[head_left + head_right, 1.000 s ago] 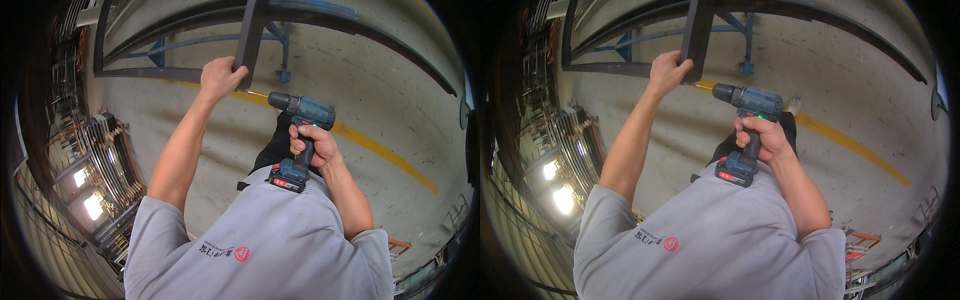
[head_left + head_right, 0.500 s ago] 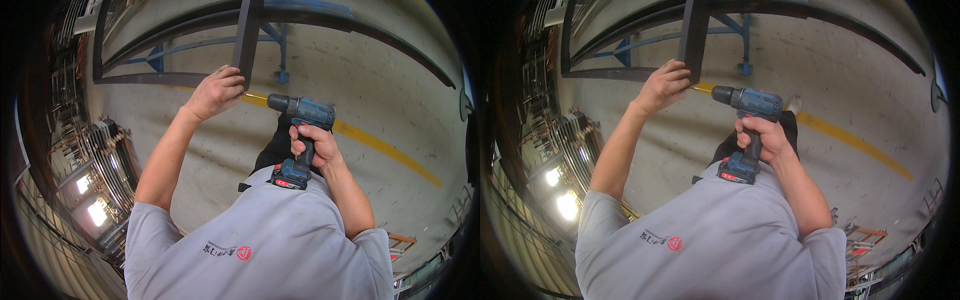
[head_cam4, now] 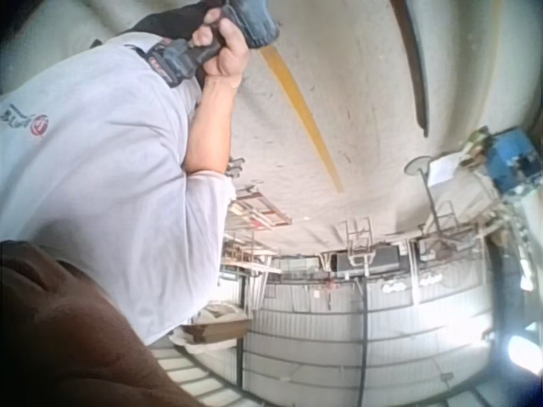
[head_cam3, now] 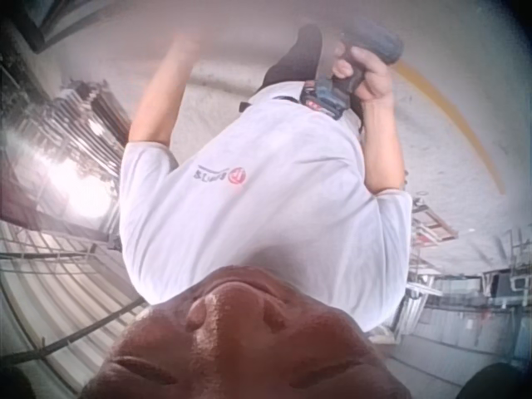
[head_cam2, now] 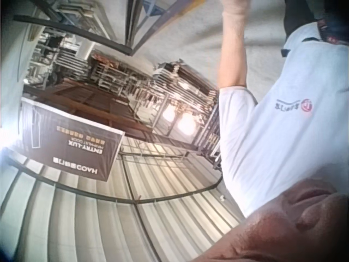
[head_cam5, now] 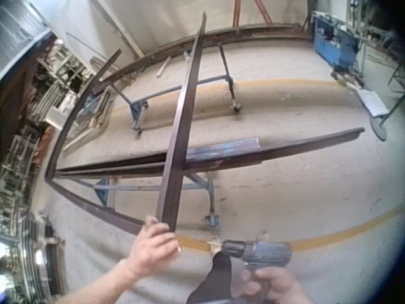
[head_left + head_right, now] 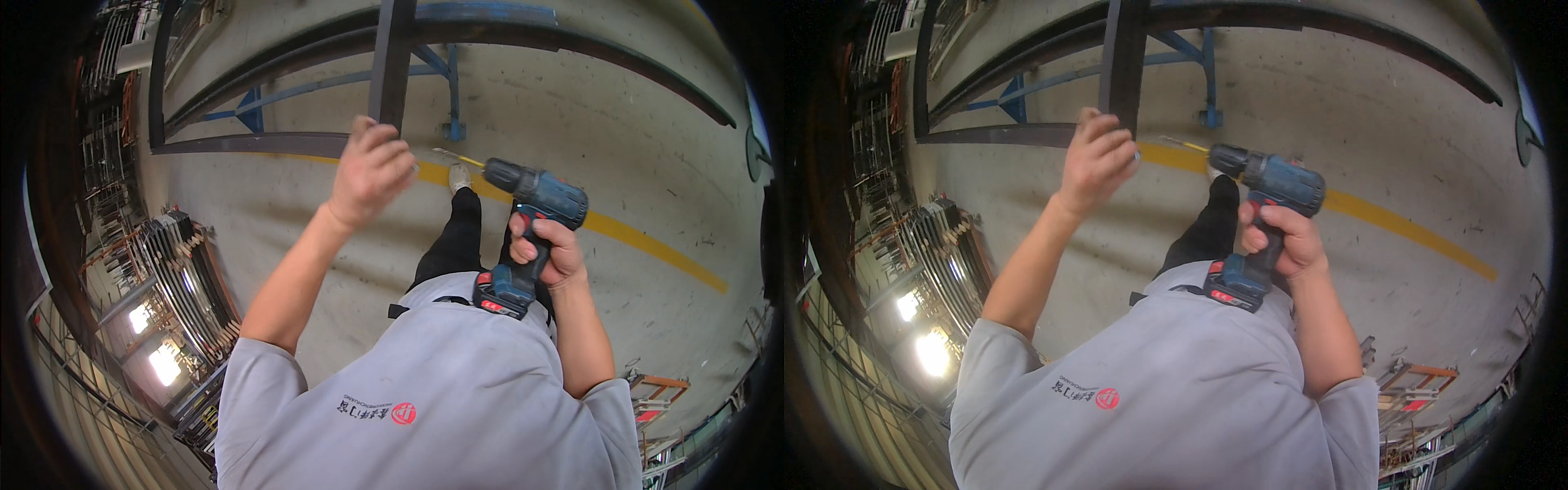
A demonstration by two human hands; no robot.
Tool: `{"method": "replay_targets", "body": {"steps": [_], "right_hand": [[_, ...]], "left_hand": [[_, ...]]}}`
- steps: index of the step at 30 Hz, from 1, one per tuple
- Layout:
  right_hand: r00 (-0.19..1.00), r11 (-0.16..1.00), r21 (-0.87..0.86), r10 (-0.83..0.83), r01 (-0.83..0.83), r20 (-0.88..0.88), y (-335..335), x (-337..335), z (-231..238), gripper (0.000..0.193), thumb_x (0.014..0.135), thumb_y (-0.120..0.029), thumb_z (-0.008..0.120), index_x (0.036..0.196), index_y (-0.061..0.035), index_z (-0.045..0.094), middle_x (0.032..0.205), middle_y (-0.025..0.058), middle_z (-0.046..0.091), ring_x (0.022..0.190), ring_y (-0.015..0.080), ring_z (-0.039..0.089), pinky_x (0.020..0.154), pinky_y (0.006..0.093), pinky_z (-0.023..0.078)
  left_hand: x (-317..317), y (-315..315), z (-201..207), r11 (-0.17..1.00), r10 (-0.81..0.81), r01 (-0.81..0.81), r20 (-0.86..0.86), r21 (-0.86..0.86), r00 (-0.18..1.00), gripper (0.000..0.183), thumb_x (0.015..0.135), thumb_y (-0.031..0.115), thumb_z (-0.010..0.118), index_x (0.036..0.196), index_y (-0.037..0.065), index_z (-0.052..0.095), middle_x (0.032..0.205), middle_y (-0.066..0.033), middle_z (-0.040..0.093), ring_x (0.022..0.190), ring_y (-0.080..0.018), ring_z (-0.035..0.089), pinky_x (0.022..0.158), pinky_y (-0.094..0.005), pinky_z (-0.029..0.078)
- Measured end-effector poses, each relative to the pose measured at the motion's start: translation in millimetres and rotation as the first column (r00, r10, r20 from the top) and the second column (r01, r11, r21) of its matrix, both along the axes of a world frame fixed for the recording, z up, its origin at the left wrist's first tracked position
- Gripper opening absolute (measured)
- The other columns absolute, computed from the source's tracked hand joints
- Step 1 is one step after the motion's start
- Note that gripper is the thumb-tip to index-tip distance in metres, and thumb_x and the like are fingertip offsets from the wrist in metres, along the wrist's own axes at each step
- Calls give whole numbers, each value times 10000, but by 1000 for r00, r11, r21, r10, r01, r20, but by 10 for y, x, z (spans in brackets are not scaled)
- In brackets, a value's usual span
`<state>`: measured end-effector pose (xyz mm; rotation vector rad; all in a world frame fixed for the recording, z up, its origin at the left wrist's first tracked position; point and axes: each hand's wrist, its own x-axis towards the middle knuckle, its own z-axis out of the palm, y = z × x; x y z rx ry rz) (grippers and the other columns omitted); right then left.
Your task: The person drills holes into metal frame pieces using a power drill, secures several components together with screws and a screwdriver, assembles a small blue metal bracket by hand, and picks up a hand grinder at a workbench.
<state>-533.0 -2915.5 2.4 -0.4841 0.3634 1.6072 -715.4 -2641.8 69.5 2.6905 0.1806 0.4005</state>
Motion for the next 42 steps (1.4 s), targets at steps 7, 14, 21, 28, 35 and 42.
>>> {"method": "replay_targets", "body": {"steps": [7, 14, 21, 28, 35, 42], "right_hand": [[996, 988, -156, 10, 4, 88, 55, 64, -20, 224, 886, -112, 641, 1017, 65, 600, 873, 119, 642, 606, 170, 580, 597, 332, 478], [997, 990, -123, 72, -68, 33, 337, -134, -91, 292, 881, -34, 638, 1163, 17, 583, 892, 143, 662, 623, 187, 611, 571, 359, 510], [992, 988, -104, 111, -117, -59, 490, -264, -404, 238, 895, -43, 632, 1119, 23, 584, 903, 137, 653, 624, 182, 611, 586, 357, 517], [992, 986, -126, 100, -109, -75, 561, -359, -439, 151, 908, -58, 620, 1020, 43, 609, 869, 131, 648, 633, 188, 616, 599, 359, 522], [991, 988, -123, 78, -91, -107, 526, -412, -495, 141, 911, -67, 619, 999, 43, 611, 878, 139, 655, 631, 191, 616, 602, 352, 523], [951, 993, -70, 66, -91, -302, 508, -429, -633, 140, 923, -91, 606, 982, 35, 606, 865, 124, 647, 636, 188, 592, 602, 346, 495]], "left_hand": [[329, -879, 1764, 494, -223, 494, 445, -716, 867, 217, 806, 0, 734, 1020, -34, 710, 908, -134, 668, 744, -234, 655, 609, -308, 545], [409, -1043, 1904, 589, -70, 498, 574, -636, 816, 144, 832, -16, 735, 960, -62, 687, 817, -173, 670, 666, -262, 655, 582, -346, 557], [184, -191, 1169, 937, 133, -169, -133, -306, 982, 426, 769, 138, 777, 1146, -12, 647, 1065, -168, 654, 942, -326, 649, 782, -385, 530], [144, 340, -81, 784, 570, -588, -605, 200, 555, 413, 797, 404, 688, 783, -9, 668, 790, -195, 690, 753, -379, 664, 694, -433, 525], [95, 421, -340, 761, 587, -644, -510, 82, 629, 372, 787, 341, 661, 658, -7, 631, 584, -196, 592, 572, -391, 597, 607, -435, 500], [82, 408, -357, 766, 579, -639, -499, 63, 645, 336, 795, 300, 661, 717, -27, 641, 603, -203, 576, 578, -356, 597, 610, -406, 492]]}}
